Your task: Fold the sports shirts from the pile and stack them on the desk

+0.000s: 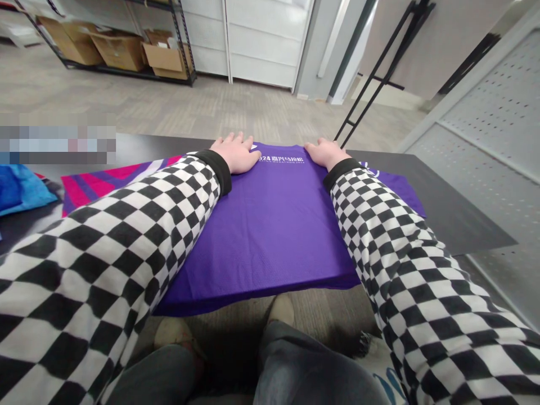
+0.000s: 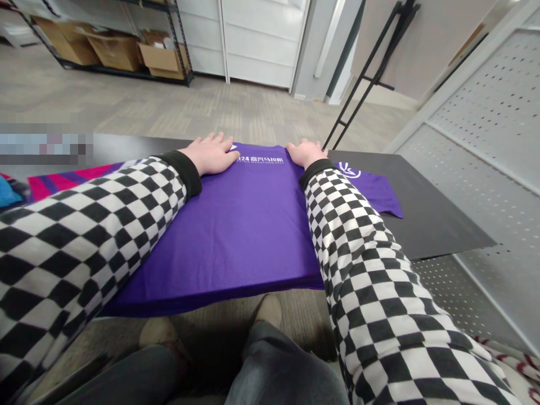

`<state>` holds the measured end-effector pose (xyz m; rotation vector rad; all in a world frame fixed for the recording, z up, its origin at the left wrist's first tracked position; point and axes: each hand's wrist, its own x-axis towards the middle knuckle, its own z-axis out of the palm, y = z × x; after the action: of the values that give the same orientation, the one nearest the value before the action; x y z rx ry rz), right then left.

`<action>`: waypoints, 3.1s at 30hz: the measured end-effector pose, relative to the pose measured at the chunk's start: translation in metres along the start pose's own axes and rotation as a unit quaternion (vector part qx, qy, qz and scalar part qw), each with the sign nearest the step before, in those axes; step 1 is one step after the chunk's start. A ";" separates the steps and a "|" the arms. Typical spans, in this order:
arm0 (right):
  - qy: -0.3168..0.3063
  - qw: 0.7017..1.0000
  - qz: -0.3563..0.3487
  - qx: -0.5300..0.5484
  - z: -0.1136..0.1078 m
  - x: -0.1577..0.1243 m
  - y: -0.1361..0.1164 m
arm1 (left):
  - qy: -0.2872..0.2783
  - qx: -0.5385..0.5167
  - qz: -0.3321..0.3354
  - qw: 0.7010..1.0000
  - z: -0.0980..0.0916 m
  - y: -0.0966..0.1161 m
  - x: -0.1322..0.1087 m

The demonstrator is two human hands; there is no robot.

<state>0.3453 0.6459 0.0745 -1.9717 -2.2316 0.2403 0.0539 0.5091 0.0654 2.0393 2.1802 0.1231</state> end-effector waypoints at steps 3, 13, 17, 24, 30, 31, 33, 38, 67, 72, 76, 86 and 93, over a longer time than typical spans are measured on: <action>-0.005 1.000 0.005 0.000 -0.001 0.000 -0.001 | 0.017 -0.006 0.005 1.000 0.000 0.002 -0.006; -0.004 1.000 -0.005 0.014 0.004 0.006 0.002 | 0.139 0.056 0.132 0.980 -0.019 0.048 -0.095; 0.000 1.000 -0.018 0.012 0.008 0.003 0.002 | 0.085 0.057 0.245 0.964 -0.019 0.069 -0.218; 0.024 0.996 -0.083 0.000 -0.014 -0.016 -0.008 | 0.126 0.023 0.180 0.975 0.023 0.025 -0.351; 0.028 0.973 -0.224 0.048 -0.054 -0.138 0.010 | 0.176 0.010 0.094 0.980 0.031 -0.015 -0.363; 0.019 0.968 -0.246 0.051 -0.054 -0.171 0.017 | 0.173 0.006 0.091 0.981 0.030 -0.012 -0.356; -0.010 0.961 -0.274 0.042 -0.047 -0.234 0.032 | 0.164 -0.002 0.103 0.981 0.027 0.002 -0.335; -0.060 0.964 -0.260 -0.013 -0.017 -0.328 0.061 | 0.131 -0.013 0.109 0.985 0.034 0.032 -0.291; 0.010 0.989 -0.149 -0.008 -0.037 -0.318 0.184 | 0.115 -0.004 0.004 0.993 0.033 -0.061 -0.328; 0.064 0.987 -0.140 0.037 -0.063 -0.269 0.200 | 0.145 0.003 -0.059 0.988 0.006 -0.089 -0.302; 0.121 0.991 -0.058 0.020 -0.074 -0.210 0.210 | 0.153 0.037 -0.127 0.979 -0.008 -0.124 -0.283; -0.016 0.999 0.006 -0.049 -0.043 -0.164 0.237 | 0.079 0.090 -0.130 0.984 0.023 -0.161 -0.281; -0.001 0.998 0.059 -0.038 -0.040 -0.179 0.234 | 0.088 0.113 -0.160 0.977 0.013 -0.143 -0.290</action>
<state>0.6025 0.4974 0.0598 -2.1471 -2.1576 0.1740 -0.0662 0.2099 0.0451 1.8063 2.7144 0.0163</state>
